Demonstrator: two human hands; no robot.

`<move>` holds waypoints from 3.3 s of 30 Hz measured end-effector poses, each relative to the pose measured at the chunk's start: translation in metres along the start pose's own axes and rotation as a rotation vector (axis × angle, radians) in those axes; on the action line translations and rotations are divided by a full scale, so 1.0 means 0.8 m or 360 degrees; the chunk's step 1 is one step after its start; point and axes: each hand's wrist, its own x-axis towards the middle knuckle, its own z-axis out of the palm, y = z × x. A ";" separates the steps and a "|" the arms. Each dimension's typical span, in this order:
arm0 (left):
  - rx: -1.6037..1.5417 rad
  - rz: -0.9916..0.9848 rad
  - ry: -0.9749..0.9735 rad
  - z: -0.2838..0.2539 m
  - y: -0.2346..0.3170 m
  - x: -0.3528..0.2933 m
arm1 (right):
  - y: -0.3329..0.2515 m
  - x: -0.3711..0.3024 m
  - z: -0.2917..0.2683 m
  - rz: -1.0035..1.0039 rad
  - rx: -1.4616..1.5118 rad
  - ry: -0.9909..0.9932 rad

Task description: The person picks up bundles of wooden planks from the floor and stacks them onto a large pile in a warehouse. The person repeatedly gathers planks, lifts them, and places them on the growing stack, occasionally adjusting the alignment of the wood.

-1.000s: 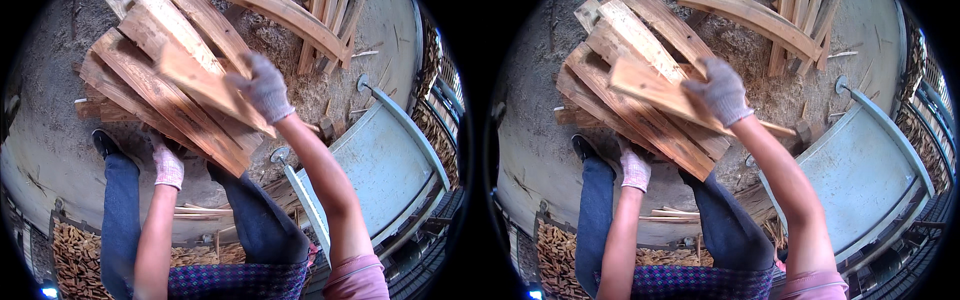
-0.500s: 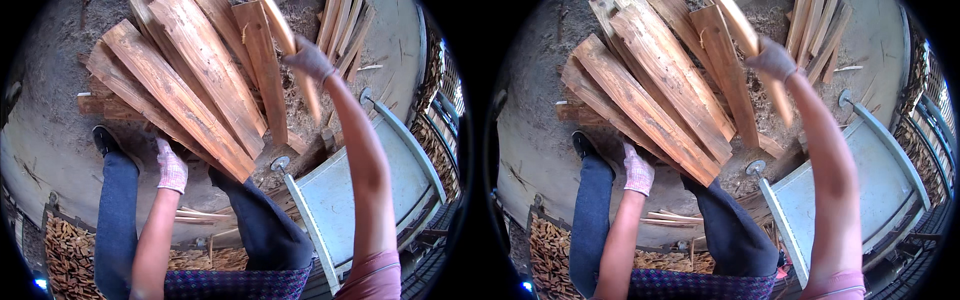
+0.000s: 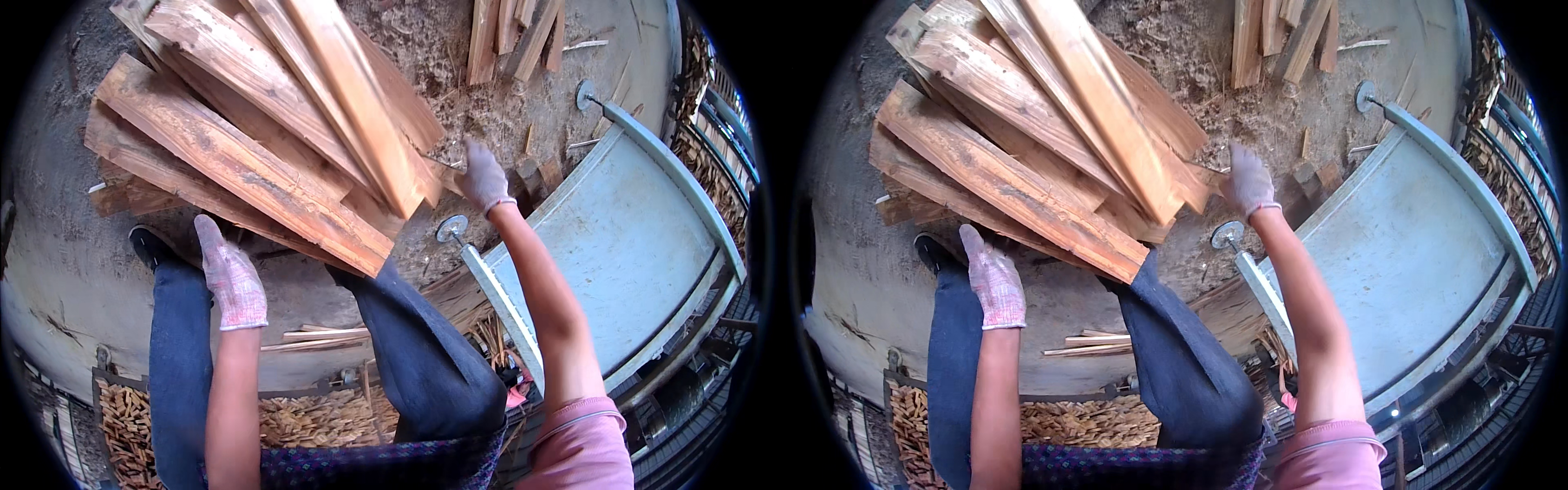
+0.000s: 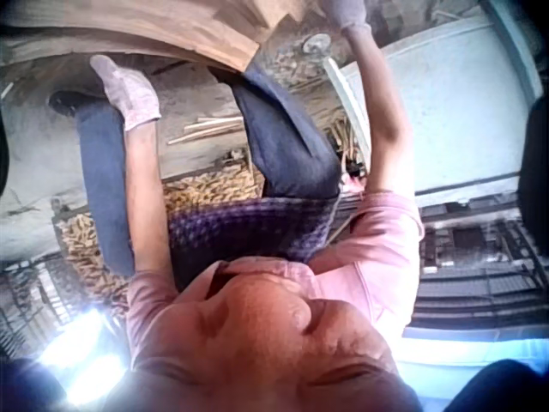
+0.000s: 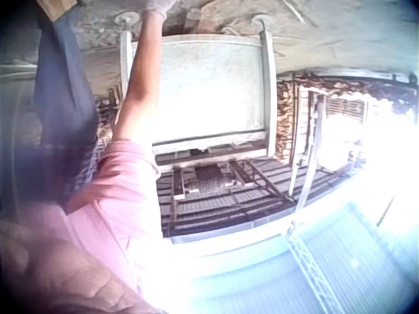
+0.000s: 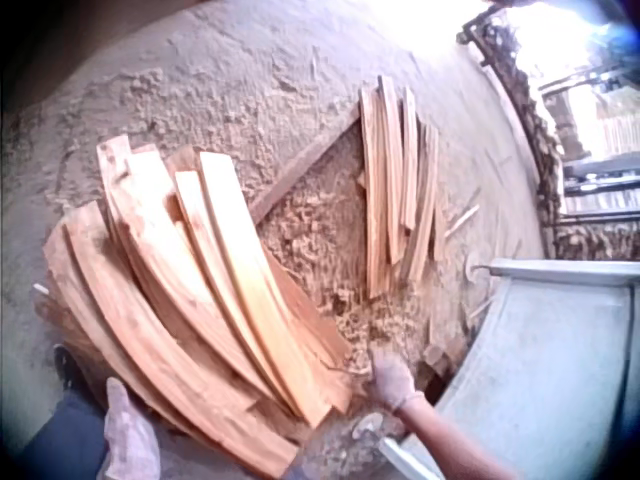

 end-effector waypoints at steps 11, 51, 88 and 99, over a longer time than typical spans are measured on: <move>0.0189 -0.0151 -0.0275 -0.035 0.001 -0.017 | -0.021 -0.056 0.046 0.0122 -0.0310 -0.0714; 0.0899 -0.0283 -0.0530 -0.070 0.035 -0.050 | 0.116 -0.107 0.044 0.1404 0.2774 0.0700; 0.0033 -0.0745 -0.1431 -0.069 0.186 -0.245 | -0.335 -0.411 -0.273 0.0297 0.2373 -0.1170; 0.1520 -0.0148 -0.1281 -0.145 0.185 -0.273 | -0.240 -0.525 -0.205 0.1024 0.3315 -0.0588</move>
